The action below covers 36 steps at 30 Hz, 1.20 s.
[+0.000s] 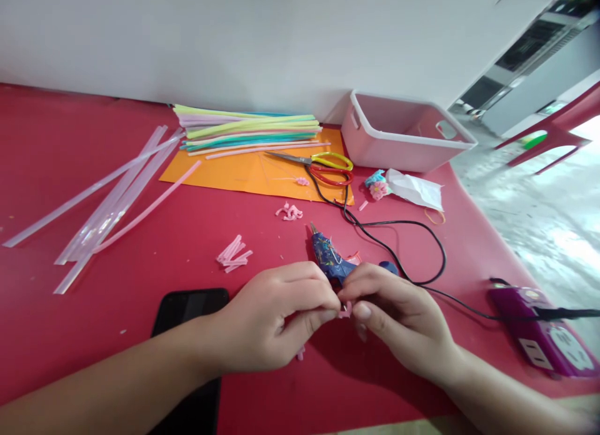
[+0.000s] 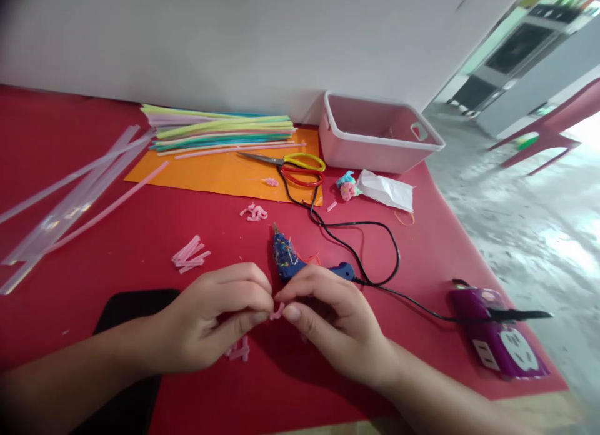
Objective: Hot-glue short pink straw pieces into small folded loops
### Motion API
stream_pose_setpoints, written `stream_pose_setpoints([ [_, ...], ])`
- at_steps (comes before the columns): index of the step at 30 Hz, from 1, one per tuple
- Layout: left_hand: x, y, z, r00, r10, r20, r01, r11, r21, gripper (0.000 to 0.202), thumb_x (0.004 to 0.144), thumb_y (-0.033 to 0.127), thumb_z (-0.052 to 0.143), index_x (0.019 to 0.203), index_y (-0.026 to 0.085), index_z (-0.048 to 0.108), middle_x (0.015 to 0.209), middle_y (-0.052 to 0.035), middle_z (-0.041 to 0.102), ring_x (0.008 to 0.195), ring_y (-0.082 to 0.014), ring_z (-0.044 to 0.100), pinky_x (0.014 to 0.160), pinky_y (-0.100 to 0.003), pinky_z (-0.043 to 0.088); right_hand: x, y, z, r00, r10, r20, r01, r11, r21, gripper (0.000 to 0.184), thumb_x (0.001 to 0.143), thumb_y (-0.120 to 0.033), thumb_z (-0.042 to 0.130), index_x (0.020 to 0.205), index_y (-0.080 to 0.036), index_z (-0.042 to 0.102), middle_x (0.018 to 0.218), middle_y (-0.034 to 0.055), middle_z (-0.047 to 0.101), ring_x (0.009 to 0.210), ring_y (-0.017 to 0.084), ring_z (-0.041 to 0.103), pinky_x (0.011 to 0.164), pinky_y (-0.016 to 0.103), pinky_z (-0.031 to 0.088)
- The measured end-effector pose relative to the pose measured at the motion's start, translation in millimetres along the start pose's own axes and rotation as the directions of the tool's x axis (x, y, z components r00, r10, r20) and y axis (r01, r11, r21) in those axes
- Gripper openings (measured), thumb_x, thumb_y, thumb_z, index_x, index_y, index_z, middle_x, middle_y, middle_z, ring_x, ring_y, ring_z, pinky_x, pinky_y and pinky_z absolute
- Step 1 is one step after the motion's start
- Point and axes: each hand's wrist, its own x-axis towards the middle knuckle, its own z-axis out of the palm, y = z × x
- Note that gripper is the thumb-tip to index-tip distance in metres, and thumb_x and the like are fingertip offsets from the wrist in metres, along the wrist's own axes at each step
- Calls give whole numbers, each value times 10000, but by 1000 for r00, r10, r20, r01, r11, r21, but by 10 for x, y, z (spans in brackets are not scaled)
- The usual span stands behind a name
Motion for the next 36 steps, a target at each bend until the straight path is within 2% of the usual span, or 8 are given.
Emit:
stream_pose_setpoints([
  [3, -2, 6, 3, 1000, -1, 12, 1, 1000, 11, 183, 962, 99, 510, 854, 97, 658, 832, -79, 632, 764, -128, 593, 702, -217, 483, -28, -4, 0, 998, 65, -18, -63, 994, 94, 92, 922, -199, 651, 980, -236, 712, 867, 25, 645, 643, 85, 617, 524, 188, 489],
  [8, -10, 15, 2, 999, -12, 32, 11, 1000, 12, 181, 964, 106, 490, 859, 130, 636, 833, -65, 635, 766, -132, 594, 712, -229, 489, -15, -32, 12, 973, 215, 81, -229, 940, 254, 109, 921, -285, 659, 886, -183, 668, 839, 11, 578, 535, 49, 532, 470, 180, 456],
  [12, -23, 60, -16, 987, -159, 16, 160, 987, -25, 102, 960, 182, 533, 998, 156, 623, 857, -40, 632, 695, -115, 572, 618, -210, 483, -14, -41, 48, 940, 312, 140, -342, 866, 365, 220, 931, -370, 636, 845, -171, 602, 825, -9, 525, 518, 40, 523, 462, 178, 445],
  [16, -23, 85, -16, 964, -262, 43, 266, 959, -100, 116, 952, 246, 577, 1007, 162, 636, 853, -22, 623, 648, -95, 559, 563, -188, 465, -25, -47, 68, 942, 308, 131, -335, 871, 361, 250, 932, -389, 631, 824, -167, 590, 804, -14, 509, 513, 39, 505, 460, 177, 438],
  [24, -6, 34, -3, 977, -213, 28, 215, 971, -109, 107, 944, 175, 585, 865, 154, 654, 786, -23, 697, 638, -91, 599, 618, -185, 473, -26, -64, 96, 942, 294, 160, -334, 848, 411, 207, 940, -355, 631, 853, -168, 617, 823, -23, 506, 517, 22, 529, 475, 163, 423],
  [28, -11, 46, -4, 981, -196, -5, 196, 979, -50, 116, 938, 174, 586, 843, 170, 652, 787, -24, 702, 753, -132, 657, 707, -215, 499, -30, -69, 96, 945, 284, 165, -328, 837, 438, 157, 902, -325, 688, 882, -172, 657, 846, -14, 534, 531, 26, 534, 479, 165, 448],
  [32, -3, 55, -6, 985, -173, -15, 173, 985, -6, 128, 939, 172, 576, 830, 178, 643, 779, -26, 692, 778, -151, 662, 735, -238, 501, -8, -80, 102, 955, 264, 132, -294, 888, 353, 119, 877, -276, 720, 837, -172, 680, 811, -8, 575, 559, 37, 513, 492, 163, 452],
  [36, -1, 30, -5, 997, -74, -2, 74, 997, 11, 140, 930, 108, 552, 843, 175, 640, 787, -22, 701, 730, -126, 629, 735, -226, 487, 6, -108, 90, 973, 202, 112, -224, 939, 261, 124, 877, -267, 717, 799, -174, 691, 773, 5, 623, 645, 78, 573, 579, 194, 489],
])
